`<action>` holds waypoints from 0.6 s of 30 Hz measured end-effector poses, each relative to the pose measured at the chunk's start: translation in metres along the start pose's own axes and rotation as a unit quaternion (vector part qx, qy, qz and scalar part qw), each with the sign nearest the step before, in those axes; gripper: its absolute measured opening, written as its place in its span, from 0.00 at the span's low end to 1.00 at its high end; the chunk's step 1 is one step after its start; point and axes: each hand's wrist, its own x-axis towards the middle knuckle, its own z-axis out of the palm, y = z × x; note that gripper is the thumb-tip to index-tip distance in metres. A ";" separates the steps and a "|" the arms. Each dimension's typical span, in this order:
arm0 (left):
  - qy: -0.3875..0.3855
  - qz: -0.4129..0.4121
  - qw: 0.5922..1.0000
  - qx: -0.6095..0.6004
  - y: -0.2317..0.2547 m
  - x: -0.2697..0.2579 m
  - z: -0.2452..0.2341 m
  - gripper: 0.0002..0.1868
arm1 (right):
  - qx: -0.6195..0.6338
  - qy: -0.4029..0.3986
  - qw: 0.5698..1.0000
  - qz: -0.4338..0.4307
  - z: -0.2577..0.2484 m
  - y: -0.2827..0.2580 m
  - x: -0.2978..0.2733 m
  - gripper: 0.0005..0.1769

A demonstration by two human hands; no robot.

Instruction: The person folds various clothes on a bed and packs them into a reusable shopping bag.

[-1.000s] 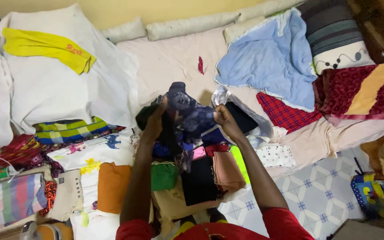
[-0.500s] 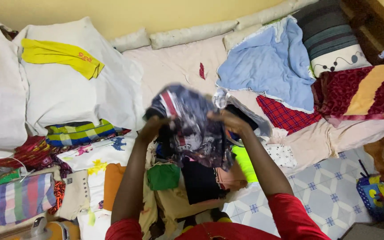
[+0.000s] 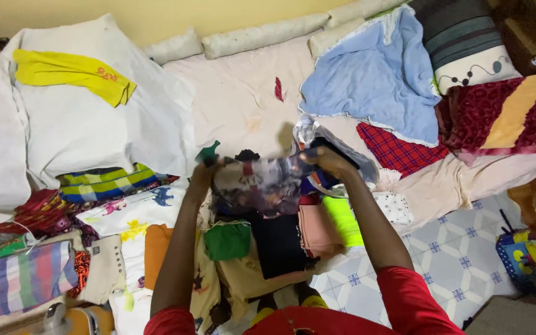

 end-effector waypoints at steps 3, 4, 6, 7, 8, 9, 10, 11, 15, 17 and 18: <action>0.032 0.123 0.991 -0.037 0.001 0.001 -0.015 0.17 | 0.153 0.091 0.981 0.079 -0.027 -0.016 -0.011 0.15; 0.071 0.145 0.986 0.025 0.011 0.004 -0.022 0.17 | 0.170 0.088 0.980 0.048 -0.036 -0.020 -0.014 0.15; 0.118 0.165 0.966 0.159 0.029 0.006 -0.024 0.15 | 0.201 0.085 0.976 -0.014 -0.058 -0.027 -0.023 0.17; 0.129 0.162 0.951 0.231 0.038 0.004 -0.030 0.13 | 0.149 0.082 0.985 -0.032 -0.062 -0.031 -0.023 0.17; 0.138 0.159 0.930 0.301 0.046 0.003 -0.034 0.12 | 0.096 0.078 0.991 -0.049 -0.067 -0.036 -0.024 0.17; 0.136 0.173 0.930 0.294 0.056 0.005 -0.035 0.11 | 0.043 0.076 0.994 -0.067 -0.071 -0.041 -0.026 0.17; 0.134 0.187 0.930 0.287 0.065 0.007 -0.036 0.11 | 0.058 0.088 0.992 -0.066 -0.074 -0.046 -0.029 0.17; 0.132 0.201 0.929 0.280 0.074 0.009 -0.033 0.11 | 0.073 0.101 0.990 -0.066 -0.077 -0.052 -0.032 0.16; 0.021 0.088 0.972 -0.218 0.087 0.009 -0.012 0.08 | 0.132 0.104 0.966 -0.197 -0.086 -0.065 -0.041 0.13; 0.008 0.057 0.996 -0.064 0.084 0.010 0.002 0.08 | 0.056 0.133 0.977 -0.157 -0.087 -0.060 -0.035 0.12; 0.008 0.084 0.993 -0.083 0.083 0.008 0.003 0.09 | 0.017 0.147 0.980 -0.137 -0.089 -0.055 -0.031 0.11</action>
